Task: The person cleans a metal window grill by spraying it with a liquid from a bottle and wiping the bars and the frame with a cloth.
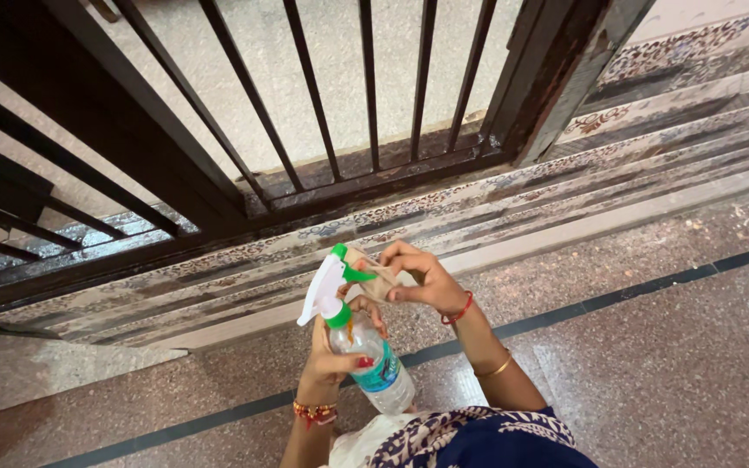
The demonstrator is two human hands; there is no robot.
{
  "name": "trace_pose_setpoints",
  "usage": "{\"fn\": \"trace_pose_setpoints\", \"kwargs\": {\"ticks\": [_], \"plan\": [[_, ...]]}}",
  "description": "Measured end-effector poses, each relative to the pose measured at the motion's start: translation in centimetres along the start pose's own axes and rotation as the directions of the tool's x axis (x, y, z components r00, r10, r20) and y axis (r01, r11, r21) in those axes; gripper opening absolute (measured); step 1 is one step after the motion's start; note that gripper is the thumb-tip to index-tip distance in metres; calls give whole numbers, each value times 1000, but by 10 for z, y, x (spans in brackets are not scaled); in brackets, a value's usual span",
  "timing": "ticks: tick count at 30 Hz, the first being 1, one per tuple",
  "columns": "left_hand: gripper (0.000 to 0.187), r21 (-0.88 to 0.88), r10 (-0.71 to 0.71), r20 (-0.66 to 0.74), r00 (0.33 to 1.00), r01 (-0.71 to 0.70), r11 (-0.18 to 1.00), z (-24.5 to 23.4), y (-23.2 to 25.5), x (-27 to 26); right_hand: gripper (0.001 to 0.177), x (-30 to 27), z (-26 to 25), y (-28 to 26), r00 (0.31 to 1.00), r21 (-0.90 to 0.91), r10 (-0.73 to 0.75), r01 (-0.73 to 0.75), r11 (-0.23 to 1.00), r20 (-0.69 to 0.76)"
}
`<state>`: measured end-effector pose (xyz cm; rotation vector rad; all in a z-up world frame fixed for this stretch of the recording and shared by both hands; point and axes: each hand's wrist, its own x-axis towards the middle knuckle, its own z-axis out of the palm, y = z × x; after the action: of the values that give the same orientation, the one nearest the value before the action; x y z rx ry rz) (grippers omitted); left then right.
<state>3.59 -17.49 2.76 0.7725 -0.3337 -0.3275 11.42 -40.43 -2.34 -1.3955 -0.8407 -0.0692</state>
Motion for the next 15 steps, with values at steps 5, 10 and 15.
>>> {"fn": "trace_pose_setpoints", "kwargs": {"ticks": [5,10,15], "plan": [[111,72,-23,-89,996,29,997,3,2,0,41,-16,-5,13,933,538,355,-275,797,-49],[108,4,-7,-120,993,7,1000,8,-3,-7,49,-13,-2,0,900,536,390,-236,811,-194],[106,-34,-90,-67,994,88,996,5,-19,-11,37,-17,6,1,776,666,579,-296,685,-250]]}}
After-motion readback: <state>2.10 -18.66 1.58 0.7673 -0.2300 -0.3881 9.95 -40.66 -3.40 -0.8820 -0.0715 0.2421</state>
